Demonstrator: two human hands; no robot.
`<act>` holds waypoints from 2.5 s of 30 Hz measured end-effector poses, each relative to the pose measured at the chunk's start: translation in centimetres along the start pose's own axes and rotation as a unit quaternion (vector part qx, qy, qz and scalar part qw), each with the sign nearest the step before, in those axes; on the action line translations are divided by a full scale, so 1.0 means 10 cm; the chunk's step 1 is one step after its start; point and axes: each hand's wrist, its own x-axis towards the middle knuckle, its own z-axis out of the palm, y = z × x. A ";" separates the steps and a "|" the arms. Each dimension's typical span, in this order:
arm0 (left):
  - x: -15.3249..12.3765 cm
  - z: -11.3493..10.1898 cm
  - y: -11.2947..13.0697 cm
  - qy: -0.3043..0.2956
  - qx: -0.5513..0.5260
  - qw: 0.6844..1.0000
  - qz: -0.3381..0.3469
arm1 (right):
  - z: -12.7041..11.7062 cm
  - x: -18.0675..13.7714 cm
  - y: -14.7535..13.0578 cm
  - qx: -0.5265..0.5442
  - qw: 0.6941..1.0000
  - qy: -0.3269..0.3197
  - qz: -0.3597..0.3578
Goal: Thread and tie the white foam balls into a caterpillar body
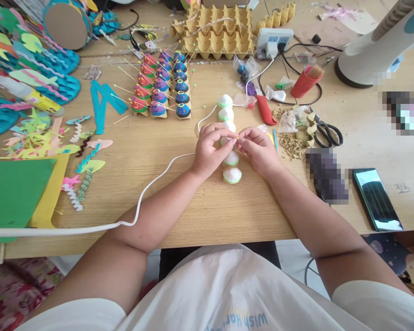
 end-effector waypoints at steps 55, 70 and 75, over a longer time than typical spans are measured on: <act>-0.01 0.02 0.03 0.020 -0.024 0.997 -0.077 | 0.03 -0.02 -0.01 -0.062 0.997 0.022 -0.050; -0.02 0.01 0.02 0.003 -0.038 0.995 -0.088 | 0.05 -0.02 -0.02 -0.066 0.996 0.017 -0.064; -0.01 0.01 0.02 -0.003 -0.023 0.995 -0.096 | 0.05 -0.02 -0.02 -0.062 0.996 0.018 -0.059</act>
